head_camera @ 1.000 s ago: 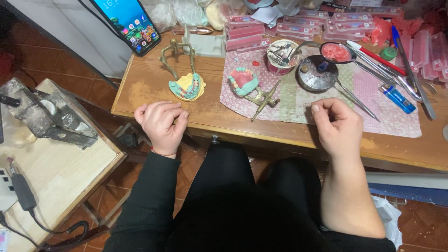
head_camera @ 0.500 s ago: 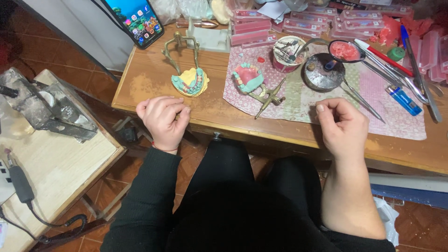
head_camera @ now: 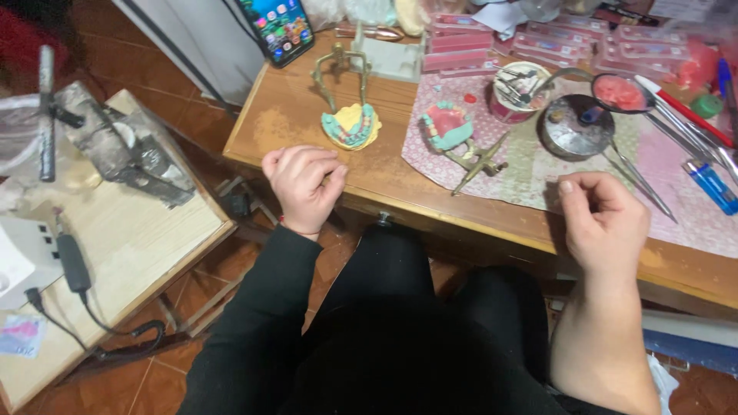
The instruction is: The person sits at a cluttered workbench and uses a metal sculpting tool to shape and smooth the pink and blue material on two dental models. They hold one model in their left hand while carefully carving the surface with the tool in their right hand, occasionally switching between the two models.
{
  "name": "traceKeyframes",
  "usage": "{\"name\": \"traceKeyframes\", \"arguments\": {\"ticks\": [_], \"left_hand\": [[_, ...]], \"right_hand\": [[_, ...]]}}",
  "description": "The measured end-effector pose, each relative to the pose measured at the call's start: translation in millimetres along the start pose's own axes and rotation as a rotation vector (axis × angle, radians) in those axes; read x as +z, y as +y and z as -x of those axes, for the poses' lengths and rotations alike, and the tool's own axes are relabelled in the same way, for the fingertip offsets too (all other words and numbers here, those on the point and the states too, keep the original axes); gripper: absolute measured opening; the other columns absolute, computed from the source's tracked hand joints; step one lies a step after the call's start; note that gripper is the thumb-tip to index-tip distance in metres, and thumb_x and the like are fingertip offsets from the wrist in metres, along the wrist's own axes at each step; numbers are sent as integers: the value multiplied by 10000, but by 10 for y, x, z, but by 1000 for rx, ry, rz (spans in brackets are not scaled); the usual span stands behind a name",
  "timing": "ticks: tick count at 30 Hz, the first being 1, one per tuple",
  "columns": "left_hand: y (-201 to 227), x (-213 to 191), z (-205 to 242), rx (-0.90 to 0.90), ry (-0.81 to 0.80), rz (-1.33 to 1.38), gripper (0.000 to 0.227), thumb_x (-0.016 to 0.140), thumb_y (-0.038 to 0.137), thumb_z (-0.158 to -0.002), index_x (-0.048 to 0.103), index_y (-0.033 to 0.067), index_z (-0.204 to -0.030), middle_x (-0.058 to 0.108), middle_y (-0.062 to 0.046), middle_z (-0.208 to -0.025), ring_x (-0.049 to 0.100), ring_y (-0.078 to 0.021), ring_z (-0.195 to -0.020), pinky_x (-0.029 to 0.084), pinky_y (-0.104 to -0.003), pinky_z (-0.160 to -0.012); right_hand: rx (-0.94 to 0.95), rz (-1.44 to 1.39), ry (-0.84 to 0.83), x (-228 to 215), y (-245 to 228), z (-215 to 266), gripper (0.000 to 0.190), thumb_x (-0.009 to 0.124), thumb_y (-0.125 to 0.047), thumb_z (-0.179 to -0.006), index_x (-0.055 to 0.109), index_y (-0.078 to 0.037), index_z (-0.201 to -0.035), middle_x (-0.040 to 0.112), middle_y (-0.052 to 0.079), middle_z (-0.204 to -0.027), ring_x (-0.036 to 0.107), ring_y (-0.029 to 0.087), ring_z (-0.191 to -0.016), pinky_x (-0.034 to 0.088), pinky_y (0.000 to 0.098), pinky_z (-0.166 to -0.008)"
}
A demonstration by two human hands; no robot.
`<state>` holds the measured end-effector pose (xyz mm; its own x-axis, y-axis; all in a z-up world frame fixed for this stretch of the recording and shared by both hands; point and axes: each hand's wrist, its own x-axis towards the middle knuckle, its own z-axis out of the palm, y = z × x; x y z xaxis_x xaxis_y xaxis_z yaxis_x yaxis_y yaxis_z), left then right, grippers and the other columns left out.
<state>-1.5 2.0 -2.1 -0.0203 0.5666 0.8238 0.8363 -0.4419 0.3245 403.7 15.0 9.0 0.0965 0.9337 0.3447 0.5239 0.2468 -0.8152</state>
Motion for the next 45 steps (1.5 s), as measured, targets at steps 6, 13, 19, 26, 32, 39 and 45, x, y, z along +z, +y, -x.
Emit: {"name": "traceKeyframes", "arguments": {"ticks": [6, 13, 19, 26, 32, 39, 45], "left_hand": [[0, -27, -5, -5, -9, -3, 126, 800, 209, -880, 706, 142, -827, 733, 27, -954, 672, -175, -984, 347, -387, -986], [5, -21, -1, -11, -11, 2, 127, 799, 206, -874, 707, 138, -821, 733, 25, -955, 671, -176, -983, 348, -386, -987], [-14, 8, 13, -19, -2, -15, 141, 793, 217, -884, 716, 137, -797, 738, 24, -939, 675, -174, -975, 339, -380, -981], [-15, 10, 11, -15, -3, -17, 152, 788, 237, -901, 725, 131, -812, 738, 22, -945, 673, -171, -986, 341, -379, -990], [-3, 5, 9, -17, -7, -21, 143, 786, 226, -894, 720, 128, -812, 738, 19, -946, 674, -172, -984, 342, -381, -991], [6, 1, 1, -16, -2, -16, 135, 794, 210, -880, 713, 131, -806, 733, 21, -947, 673, -173, -980, 344, -381, -989], [8, 0, -6, -9, -1, -17, 140, 796, 211, -880, 712, 126, -808, 735, 19, -949, 674, -177, -984, 343, -380, -988]], "right_hand": [[-38, -21, -15, -16, 42, 8, 142, 731, -130, -1109, 725, 4, -1062, 685, -19, -856, 584, 11, -763, 477, 193, -744], [-52, 7, -12, -23, 39, -3, 141, 734, -129, -1108, 728, 4, -1061, 692, -15, -863, 586, 17, -767, 479, 196, -751], [-8, 53, 10, -15, 33, 9, 135, 751, -131, -1094, 744, 0, -1059, 648, -1, -799, 518, 34, -704, 430, 215, -688], [-21, 43, 13, -15, -51, 5, 122, 736, -125, -1071, 739, -4, -1054, 679, -11, -831, 568, 33, -787, 467, 206, -719], [-27, 47, 12, -16, -24, 6, 122, 736, -121, -1079, 742, 0, -1061, 675, -1, -826, 560, 34, -762, 464, 208, -717], [-15, -49, -7, -8, -58, 2, 114, 712, -116, -1077, 726, -5, -1102, 708, -2, -912, 626, 32, -815, 501, 195, -744], [-39, 45, 9, -19, -22, 3, 128, 732, -121, -1084, 740, 4, -1057, 695, 2, -842, 582, 41, -793, 475, 205, -728]]}}
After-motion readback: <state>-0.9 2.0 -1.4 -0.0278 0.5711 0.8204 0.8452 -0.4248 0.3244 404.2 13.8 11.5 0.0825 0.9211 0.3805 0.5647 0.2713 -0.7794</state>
